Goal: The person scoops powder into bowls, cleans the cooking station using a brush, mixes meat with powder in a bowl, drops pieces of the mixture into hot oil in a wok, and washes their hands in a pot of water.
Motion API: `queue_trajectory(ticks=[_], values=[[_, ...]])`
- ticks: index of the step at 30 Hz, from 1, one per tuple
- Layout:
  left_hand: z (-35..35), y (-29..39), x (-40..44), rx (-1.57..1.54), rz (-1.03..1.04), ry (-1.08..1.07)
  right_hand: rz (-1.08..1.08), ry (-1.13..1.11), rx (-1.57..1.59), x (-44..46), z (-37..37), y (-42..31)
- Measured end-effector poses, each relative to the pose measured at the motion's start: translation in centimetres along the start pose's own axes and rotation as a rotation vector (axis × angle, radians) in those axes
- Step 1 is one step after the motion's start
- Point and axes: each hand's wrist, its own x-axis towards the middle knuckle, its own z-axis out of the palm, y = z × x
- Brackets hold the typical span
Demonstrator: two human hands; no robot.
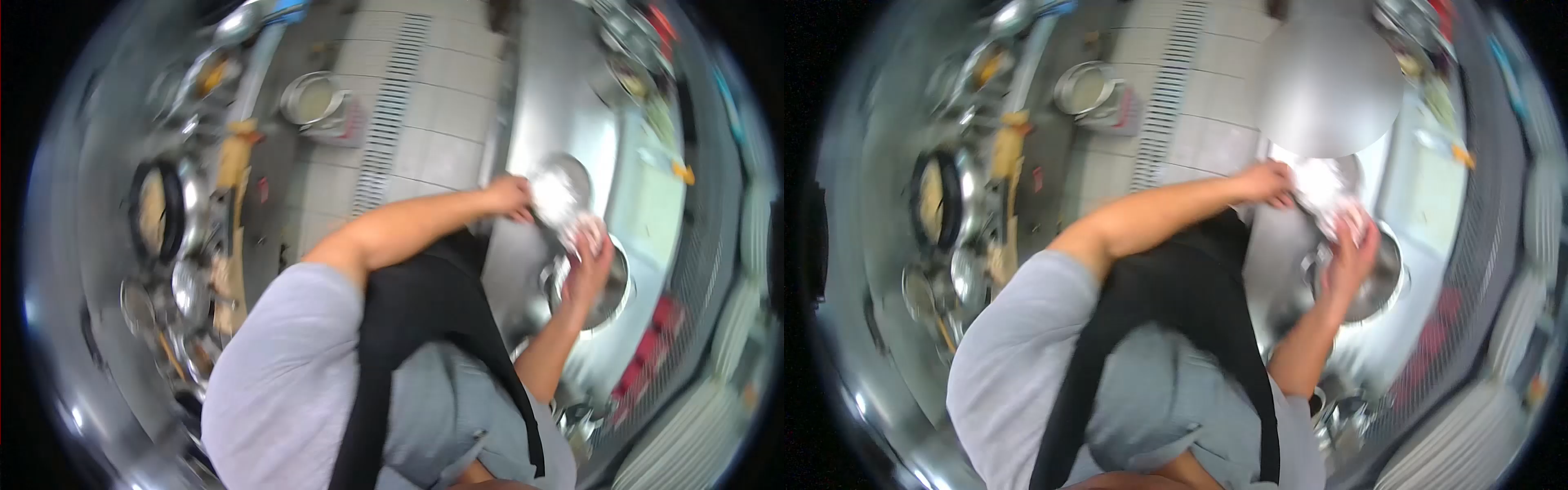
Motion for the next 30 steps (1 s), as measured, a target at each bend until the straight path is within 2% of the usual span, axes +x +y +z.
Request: queue_trajectory(ticks=[1, 5, 8, 13, 17, 20, 23, 26, 30], values=[[0.0, -0.3, 0.0, 0.142, -0.04, 0.025, 0.008, -0.021, 0.006, -0.3, 0.2, -0.3], [-1.5, 0.3, -5.7, 0.106, 0.027, -0.033, 0.049, -0.161, -0.053, -0.5, 1.4, 0.6], [-3.7, 0.8, -10.9, -0.032, -0.019, -0.019, 0.076, -0.278, -0.088, -1.2, 4.8, 2.4], [-6.3, 2.0, -18.5, -0.286, 0.16, 0.139, 0.066, -0.673, -0.175, -3.2, 13.5, 4.6], [-9.4, 0.9, -24.1, -0.438, 0.34, 0.256, -0.197, -0.943, -0.402, -5.6, 20.9, 7.2], [-10.9, -1.0, -29.0, -0.533, 0.465, 0.389, -0.516, -1.13, -0.65, -11.1, 26.4, 4.6], [-13.4, -4.6, -35.1, -0.705, 0.618, 0.439, -0.399, -1.424, -0.617, -17.5, 31.0, 2.6], [-14.3, -8.0, -43.2, -0.827, 0.795, 0.584, -0.441, -1.545, -0.631, -22.4, 35.3, 3.2], [-14.4, -15.8, -54.1, -0.918, 1.066, 0.731, -0.198, -1.747, -0.494, -30.9, 41.7, 5.4]])
